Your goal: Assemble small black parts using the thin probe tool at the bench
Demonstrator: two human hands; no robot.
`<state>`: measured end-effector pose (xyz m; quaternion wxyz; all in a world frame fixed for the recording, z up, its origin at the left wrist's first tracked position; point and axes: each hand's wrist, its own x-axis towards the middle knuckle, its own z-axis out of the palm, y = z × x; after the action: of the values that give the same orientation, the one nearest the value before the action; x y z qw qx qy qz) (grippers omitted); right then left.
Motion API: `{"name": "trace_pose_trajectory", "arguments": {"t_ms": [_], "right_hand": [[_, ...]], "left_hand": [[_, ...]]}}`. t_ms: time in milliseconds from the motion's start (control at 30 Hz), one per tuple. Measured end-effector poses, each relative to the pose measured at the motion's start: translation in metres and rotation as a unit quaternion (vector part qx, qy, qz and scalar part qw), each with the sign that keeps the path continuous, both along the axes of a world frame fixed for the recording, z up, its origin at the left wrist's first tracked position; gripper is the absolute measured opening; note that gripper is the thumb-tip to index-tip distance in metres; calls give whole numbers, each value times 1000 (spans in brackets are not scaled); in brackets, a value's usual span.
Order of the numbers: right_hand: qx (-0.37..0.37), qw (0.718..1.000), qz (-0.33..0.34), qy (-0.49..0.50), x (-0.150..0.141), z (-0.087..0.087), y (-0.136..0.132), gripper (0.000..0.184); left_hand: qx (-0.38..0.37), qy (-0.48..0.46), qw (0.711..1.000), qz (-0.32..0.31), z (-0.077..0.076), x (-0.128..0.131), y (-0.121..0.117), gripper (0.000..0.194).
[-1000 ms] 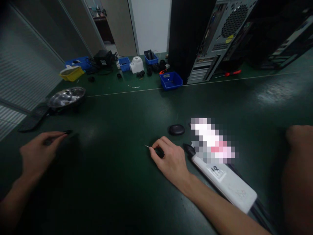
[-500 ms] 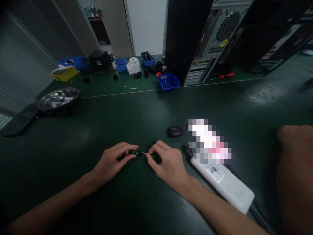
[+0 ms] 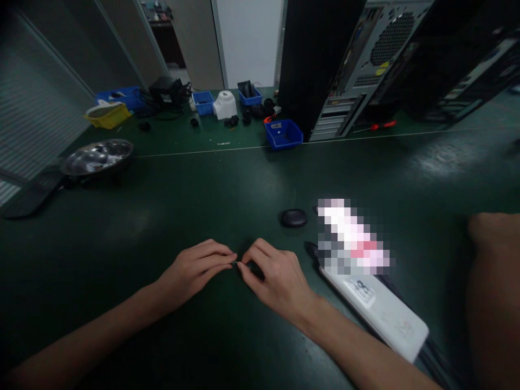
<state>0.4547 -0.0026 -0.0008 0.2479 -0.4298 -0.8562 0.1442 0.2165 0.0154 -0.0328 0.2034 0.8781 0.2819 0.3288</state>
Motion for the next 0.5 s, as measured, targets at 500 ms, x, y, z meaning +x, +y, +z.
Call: {"name": "trace_pose_trajectory", "arguments": {"t_ms": [500], "right_hand": [[-5,998,3,63,1,5,0,13]], "left_hand": [[-8,-58,997,48,-2,4,-4,30]]}}
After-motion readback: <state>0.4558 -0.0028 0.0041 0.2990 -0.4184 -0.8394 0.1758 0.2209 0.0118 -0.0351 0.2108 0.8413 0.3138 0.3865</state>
